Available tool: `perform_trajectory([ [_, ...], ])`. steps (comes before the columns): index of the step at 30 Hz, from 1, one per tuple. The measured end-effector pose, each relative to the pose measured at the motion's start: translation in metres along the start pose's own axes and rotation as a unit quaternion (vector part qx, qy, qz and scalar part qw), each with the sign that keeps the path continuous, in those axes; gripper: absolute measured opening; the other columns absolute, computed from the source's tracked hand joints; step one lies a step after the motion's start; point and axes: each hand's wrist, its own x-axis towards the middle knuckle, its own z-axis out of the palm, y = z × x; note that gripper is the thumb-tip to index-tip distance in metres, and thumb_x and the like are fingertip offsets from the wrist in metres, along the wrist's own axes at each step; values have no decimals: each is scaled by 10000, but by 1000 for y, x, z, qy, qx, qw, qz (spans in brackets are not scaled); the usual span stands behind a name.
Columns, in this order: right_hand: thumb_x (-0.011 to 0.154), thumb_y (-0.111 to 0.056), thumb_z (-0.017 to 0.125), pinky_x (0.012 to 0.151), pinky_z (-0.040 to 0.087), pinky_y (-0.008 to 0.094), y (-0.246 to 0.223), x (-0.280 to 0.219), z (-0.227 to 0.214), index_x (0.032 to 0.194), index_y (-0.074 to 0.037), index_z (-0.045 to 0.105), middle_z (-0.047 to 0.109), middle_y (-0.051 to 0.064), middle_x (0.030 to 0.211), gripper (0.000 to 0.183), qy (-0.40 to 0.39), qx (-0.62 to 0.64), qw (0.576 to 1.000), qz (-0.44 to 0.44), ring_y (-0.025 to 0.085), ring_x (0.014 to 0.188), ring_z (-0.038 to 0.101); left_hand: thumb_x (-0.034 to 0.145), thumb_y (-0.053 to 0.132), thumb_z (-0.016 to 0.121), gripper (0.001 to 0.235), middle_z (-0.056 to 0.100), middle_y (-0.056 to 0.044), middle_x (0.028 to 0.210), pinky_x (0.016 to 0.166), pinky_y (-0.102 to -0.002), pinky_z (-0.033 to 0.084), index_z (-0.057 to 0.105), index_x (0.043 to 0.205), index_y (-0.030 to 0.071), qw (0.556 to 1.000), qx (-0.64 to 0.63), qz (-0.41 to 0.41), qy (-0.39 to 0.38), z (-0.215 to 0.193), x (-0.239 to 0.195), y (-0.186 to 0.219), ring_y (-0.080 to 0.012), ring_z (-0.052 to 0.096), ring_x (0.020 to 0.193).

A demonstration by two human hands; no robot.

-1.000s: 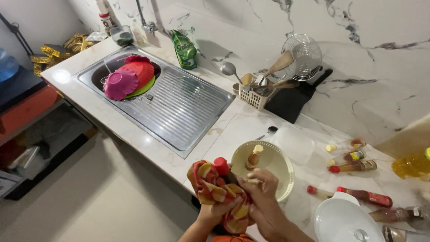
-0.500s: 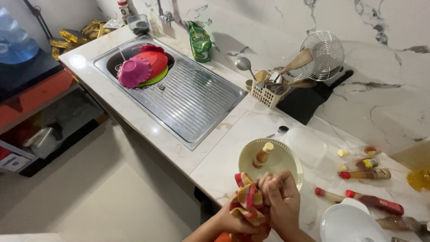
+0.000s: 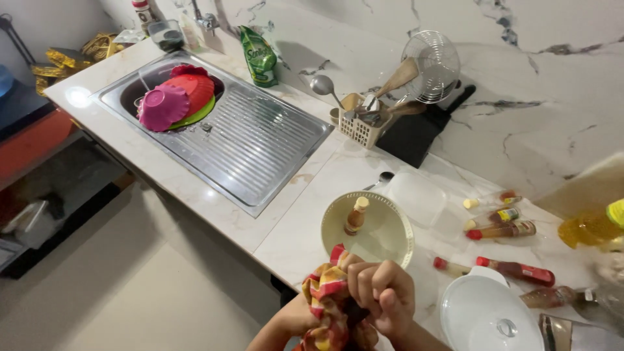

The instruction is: Wiping several small condiment bottles with a cloth and organizing them into a bowl.

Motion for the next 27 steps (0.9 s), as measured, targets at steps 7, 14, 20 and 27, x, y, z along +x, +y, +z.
perform_trajectory([
  [7,1110,-320,595,729,456,399,4,-5,16,890,-92,442,510,28,673,352,-114,-184,974,-67,205,645,511,962,259,653,511,677,-86,1260,947,-333,517,550,1413,41,952,-106,-81,275,-3,-8,-30,-177,634,1114],
  [14,1077,-254,615,579,448,322,6,-26,-21,856,-67,469,529,40,651,324,-1,-191,981,-39,169,624,517,1003,207,551,510,652,-86,1382,1055,-313,484,468,1485,62,969,28,-42,241,-9,-13,-11,-172,618,1249],
  [20,940,-37,607,672,452,295,-9,26,-102,900,-93,426,526,46,768,193,124,-327,937,-9,141,727,522,980,179,609,503,654,-111,1378,1068,-340,477,507,1443,10,969,33,-18,245,-25,-31,-10,-199,617,1261],
  [27,751,112,470,808,442,273,27,33,-165,1055,-100,346,472,82,1012,390,139,-390,890,191,139,878,445,956,234,631,532,674,-142,1329,1015,-377,514,515,1416,-6,940,-13,-48,337,-51,-52,-51,-236,648,1201],
])
